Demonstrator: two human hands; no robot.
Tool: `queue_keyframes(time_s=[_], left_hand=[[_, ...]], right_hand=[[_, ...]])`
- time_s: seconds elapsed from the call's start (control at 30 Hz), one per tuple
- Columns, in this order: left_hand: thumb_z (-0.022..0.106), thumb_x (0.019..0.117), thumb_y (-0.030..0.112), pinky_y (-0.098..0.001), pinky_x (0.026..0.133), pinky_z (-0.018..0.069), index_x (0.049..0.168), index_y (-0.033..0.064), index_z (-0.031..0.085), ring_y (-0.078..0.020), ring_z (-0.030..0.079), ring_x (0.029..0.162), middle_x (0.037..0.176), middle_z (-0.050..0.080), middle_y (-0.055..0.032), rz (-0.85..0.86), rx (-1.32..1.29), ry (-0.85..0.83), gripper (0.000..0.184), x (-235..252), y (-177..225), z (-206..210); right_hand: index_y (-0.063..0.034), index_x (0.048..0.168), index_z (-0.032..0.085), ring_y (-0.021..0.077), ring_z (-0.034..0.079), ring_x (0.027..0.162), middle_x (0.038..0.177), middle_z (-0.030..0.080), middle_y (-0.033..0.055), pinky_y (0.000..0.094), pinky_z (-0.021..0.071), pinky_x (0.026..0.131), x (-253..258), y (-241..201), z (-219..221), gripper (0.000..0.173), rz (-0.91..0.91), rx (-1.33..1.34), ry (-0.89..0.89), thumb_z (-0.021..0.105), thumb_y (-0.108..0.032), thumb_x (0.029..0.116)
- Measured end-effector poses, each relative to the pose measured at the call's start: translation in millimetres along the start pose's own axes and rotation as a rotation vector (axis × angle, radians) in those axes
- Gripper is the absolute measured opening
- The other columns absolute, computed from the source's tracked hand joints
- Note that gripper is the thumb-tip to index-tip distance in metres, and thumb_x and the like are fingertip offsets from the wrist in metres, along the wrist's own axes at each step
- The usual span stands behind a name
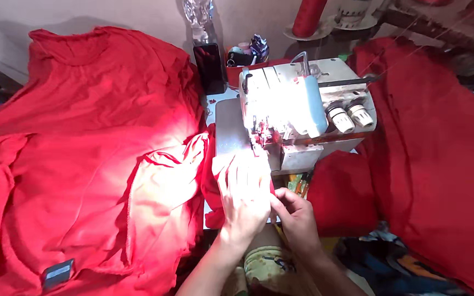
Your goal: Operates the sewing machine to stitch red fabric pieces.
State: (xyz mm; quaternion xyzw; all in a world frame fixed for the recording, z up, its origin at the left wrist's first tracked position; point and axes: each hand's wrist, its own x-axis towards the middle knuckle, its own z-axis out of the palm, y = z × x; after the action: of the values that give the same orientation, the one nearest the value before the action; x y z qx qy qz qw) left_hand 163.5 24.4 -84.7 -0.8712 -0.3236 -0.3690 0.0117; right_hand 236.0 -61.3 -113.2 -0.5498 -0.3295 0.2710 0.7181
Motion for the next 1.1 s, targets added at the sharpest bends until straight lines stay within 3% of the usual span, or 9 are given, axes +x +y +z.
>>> queue_keyframes(time_s=[0.27,0.43,0.53,0.63,0.73,0.8,0.9,1.0,1.1], left_hand=[[0.056,0.0991,0.021,-0.0553,0.099,0.0467,0.115,0.0027,0.071,-0.0334,0.062,0.117,0.12,0.068,-0.0167,-0.106,-0.204,-0.27,0.029,22.8,-16.8,-18.4],[0.055,0.1022,0.018,-0.0604,0.116,0.0294,0.131,-0.0017,0.064,-0.0382,0.048,0.14,0.147,0.053,-0.0224,-0.003,-0.231,-0.448,0.036,52.7,-43.5,-22.9],[0.061,0.0986,0.023,-0.0614,0.12,0.0223,0.135,-0.0032,0.06,-0.0382,0.042,0.145,0.149,0.051,-0.023,-0.004,-0.233,-0.5,0.045,68.0,-62.9,-8.4],[0.068,0.0942,0.018,-0.0552,0.118,0.0317,0.13,-0.0085,0.059,-0.0435,0.044,0.141,0.143,0.052,-0.0287,0.023,-0.203,-0.498,0.045,79.1,-71.6,0.1],[0.06,0.0997,0.018,-0.0557,0.125,0.0149,0.137,-0.0133,0.054,-0.0519,0.024,0.15,0.153,0.039,-0.0362,0.026,-0.078,-0.547,0.049,80.5,-72.4,1.9],[0.054,0.1031,0.019,-0.0543,0.124,0.0215,0.145,-0.0134,0.045,-0.0499,0.028,0.15,0.155,0.037,-0.0359,-0.081,-0.084,-0.481,0.053,72.0,-64.5,-7.4],[0.063,0.1,0.013,-0.0593,0.084,0.053,0.118,-0.0033,0.067,-0.0444,0.066,0.103,0.112,0.066,-0.0269,-0.168,0.026,-0.279,0.024,48.2,-41.3,-42.2],[0.061,0.1016,0.03,-0.0536,0.054,0.0482,0.1,0.0008,0.071,-0.0393,0.065,0.066,0.074,0.064,-0.0187,-0.318,0.231,-0.289,0.031,28.9,-25.2,-67.8],[0.059,0.0997,0.026,-0.051,0.052,0.0505,0.089,0.0019,0.074,-0.0361,0.067,0.06,0.065,0.064,-0.0152,-0.269,0.21,-0.345,0.03,-7.6,1.1,-79.9]], right_hand=[[-0.0041,0.083,0.068,-0.0044,0.057,0.057,0.07,0.065,-0.0067,0.0136,0.0503,0.055,16.4,-6.1,3.8,0.01,0.021,-0.053,0.036,0.063,-0.004,0.0927],[-0.0139,0.062,0.053,-0.0041,0.043,0.045,0.053,0.048,-0.0102,0.0136,0.038,0.045,50.9,-2.6,11.4,0.034,-0.028,-0.107,0.057,0.067,-0.006,0.0921],[-0.0175,0.057,0.044,-0.0017,0.037,0.04,0.049,0.043,-0.0091,0.0153,0.0327,0.04,60.2,-0.9,12.2,0.045,-0.022,-0.1,0.025,0.065,-0.01,0.095],[-0.0167,0.056,0.043,-0.0003,0.037,0.039,0.049,0.044,-0.0068,0.0158,0.0323,0.039,60.3,-1.1,10.9,0.045,-0.017,-0.107,0.003,0.064,-0.012,0.0963],[-0.0161,0.057,0.042,0.0002,0.036,0.038,0.048,0.043,-0.0058,0.016,0.0307,0.038,59.5,-2.0,10.7,0.046,-0.015,-0.119,0.003,0.064,-0.013,0.0971],[-0.0162,0.056,0.042,-0.0001,0.037,0.038,0.048,0.044,-0.0065,0.0161,0.0321,0.039,60.8,-2.4,10.9,0.047,-0.02,-0.136,0.019,0.065,-0.013,0.0974],[-0.0129,0.057,0.048,-0.0002,0.043,0.041,0.049,0.046,-0.0067,0.0172,0.0387,0.042,55.5,-6.6,9.0,0.044,-0.042,-0.221,0.048,0.067,-0.012,0.0963],[-0.0126,0.054,0.049,-0.0036,0.046,0.045,0.048,0.047,-0.0084,0.0163,0.0395,0.046,40.7,-13.2,12.9,0.044,-0.038,-0.284,-0.011,0.064,-0.015,0.0957],[-0.0072,0.072,0.064,-0.0055,0.054,0.057,0.062,0.058,-0.007,0.0145,0.0467,0.057,28.4,-6.6,17.6,0.027,-0.054,-0.288,-0.129,0.068,-0.022,0.0937]])
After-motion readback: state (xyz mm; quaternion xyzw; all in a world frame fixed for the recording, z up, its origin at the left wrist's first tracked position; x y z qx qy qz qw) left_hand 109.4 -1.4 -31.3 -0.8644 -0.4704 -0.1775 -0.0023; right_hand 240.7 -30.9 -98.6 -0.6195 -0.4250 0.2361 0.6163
